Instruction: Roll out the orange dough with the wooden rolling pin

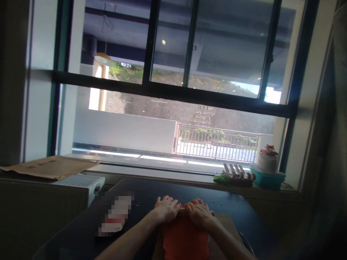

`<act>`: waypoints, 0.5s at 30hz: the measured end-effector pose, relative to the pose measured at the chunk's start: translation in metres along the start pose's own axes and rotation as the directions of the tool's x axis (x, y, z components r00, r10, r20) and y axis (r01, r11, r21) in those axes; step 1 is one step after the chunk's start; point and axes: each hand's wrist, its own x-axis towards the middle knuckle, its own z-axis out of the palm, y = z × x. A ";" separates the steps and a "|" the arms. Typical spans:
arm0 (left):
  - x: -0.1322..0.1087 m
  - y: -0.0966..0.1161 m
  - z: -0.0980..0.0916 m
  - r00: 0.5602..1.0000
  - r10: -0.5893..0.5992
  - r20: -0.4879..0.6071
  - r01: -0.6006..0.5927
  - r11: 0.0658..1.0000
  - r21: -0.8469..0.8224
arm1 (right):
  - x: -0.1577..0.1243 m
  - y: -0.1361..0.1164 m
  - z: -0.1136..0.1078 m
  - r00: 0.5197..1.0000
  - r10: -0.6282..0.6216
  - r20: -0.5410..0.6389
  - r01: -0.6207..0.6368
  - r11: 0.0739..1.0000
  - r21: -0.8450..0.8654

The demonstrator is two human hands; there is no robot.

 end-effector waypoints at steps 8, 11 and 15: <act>0.029 -0.007 0.006 0.997 -0.070 -0.041 0.071 0.997 0.027 | 0.038 0.005 -0.003 0.998 0.050 0.048 -0.045 0.995 -0.090; 0.033 -0.008 0.007 0.994 -0.090 -0.066 0.092 0.995 0.038 | 0.048 0.008 -0.001 0.996 0.073 0.051 -0.069 0.994 -0.079; 0.025 -0.004 0.006 0.994 -0.076 -0.080 0.080 0.996 0.043 | 0.041 0.007 0.000 0.997 0.067 0.033 -0.065 0.995 -0.070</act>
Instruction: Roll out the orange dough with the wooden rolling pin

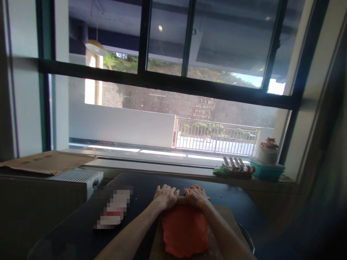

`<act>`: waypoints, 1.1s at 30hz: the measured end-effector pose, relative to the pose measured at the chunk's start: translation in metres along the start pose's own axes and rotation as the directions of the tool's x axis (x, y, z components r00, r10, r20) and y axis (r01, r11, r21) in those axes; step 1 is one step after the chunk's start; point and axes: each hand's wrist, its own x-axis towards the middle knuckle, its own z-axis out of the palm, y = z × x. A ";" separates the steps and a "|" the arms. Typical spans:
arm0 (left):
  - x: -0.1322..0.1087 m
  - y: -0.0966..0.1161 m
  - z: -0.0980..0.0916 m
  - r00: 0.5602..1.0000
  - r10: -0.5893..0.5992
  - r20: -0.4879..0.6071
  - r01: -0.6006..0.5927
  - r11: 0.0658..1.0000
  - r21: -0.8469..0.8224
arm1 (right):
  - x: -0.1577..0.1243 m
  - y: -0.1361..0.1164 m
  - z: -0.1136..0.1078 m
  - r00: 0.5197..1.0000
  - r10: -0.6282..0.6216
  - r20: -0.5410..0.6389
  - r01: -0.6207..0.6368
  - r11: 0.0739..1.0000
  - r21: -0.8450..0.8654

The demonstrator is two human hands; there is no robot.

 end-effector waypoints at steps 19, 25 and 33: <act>-0.008 -0.006 -0.002 0.994 0.094 0.062 -0.090 0.994 -0.068 | -0.015 -0.004 -0.008 0.999 -0.032 0.037 0.033 0.999 -0.018; 0.009 -0.006 -0.001 0.998 -0.041 0.056 0.044 0.998 -0.045 | 0.012 0.000 -0.011 0.996 -0.005 0.090 0.008 0.999 -0.032; -0.027 0.000 -0.005 0.997 0.081 0.015 -0.079 0.993 -0.090 | -0.041 -0.003 -0.007 0.997 -0.067 0.024 0.067 0.997 0.027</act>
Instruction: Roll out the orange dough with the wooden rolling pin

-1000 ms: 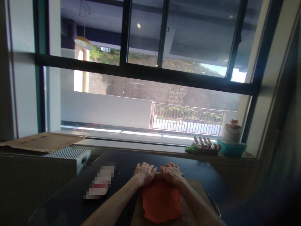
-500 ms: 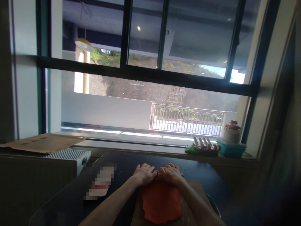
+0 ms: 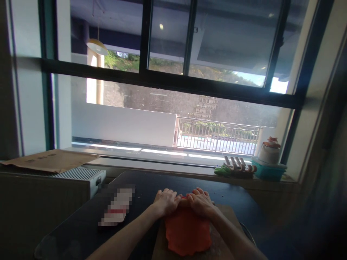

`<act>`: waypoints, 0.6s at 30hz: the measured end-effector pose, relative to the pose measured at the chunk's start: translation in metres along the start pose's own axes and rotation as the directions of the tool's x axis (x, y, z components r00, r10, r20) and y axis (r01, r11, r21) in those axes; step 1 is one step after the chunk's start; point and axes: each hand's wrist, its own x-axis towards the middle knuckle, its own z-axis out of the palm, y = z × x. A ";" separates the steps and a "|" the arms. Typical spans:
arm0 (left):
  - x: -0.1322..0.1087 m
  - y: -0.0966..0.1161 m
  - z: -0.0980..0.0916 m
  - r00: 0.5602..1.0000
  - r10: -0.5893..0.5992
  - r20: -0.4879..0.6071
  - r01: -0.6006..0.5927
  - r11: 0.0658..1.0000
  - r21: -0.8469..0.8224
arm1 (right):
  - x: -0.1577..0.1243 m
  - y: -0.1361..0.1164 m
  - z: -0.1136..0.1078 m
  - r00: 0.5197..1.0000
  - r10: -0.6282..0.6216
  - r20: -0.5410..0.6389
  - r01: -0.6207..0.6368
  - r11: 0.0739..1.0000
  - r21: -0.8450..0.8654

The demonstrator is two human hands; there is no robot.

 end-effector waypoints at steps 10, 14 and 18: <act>-0.058 -0.012 0.003 0.978 0.182 0.103 -0.168 0.977 -0.132 | -0.074 -0.001 0.022 0.995 -0.096 -0.029 0.099 0.989 0.108; -0.029 -0.012 0.006 0.989 0.122 0.079 -0.116 0.990 -0.077 | -0.043 0.004 0.015 0.997 -0.045 -0.066 0.052 0.993 0.109; 0.008 -0.010 0.003 0.998 0.054 0.020 -0.054 0.998 -0.025 | 0.003 0.009 0.004 0.996 0.006 -0.084 0.002 0.995 0.098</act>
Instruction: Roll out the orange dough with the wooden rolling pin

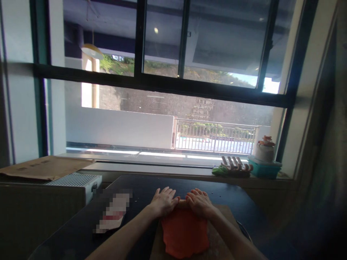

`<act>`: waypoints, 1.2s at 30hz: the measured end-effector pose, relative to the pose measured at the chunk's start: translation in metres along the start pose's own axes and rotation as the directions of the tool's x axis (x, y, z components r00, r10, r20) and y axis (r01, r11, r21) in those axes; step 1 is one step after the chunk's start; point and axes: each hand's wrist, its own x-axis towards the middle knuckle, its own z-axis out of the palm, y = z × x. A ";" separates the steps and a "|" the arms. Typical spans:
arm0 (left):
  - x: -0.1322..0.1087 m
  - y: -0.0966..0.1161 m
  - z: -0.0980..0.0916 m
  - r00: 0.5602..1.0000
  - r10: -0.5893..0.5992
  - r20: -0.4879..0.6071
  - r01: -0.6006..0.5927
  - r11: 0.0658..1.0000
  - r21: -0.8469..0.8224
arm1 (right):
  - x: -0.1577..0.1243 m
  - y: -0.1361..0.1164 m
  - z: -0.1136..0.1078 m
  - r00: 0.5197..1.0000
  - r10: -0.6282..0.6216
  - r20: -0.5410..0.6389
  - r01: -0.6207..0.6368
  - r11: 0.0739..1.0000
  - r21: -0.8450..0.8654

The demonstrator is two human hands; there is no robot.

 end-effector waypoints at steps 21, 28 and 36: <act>-0.002 -0.012 -0.001 0.983 0.165 -0.083 -0.179 0.964 -0.199 | -0.042 0.031 -0.013 0.986 0.161 -0.040 -0.157 0.983 0.093; -0.005 -0.040 -0.001 0.978 -0.099 -0.181 -0.006 0.865 -0.502 | -0.021 0.003 -0.006 0.979 0.204 0.017 -0.205 0.978 0.041; -0.014 -0.039 -0.008 0.985 -0.102 -0.139 -0.013 0.761 -0.649 | -0.022 0.010 -0.005 0.968 0.244 0.060 -0.247 0.876 0.415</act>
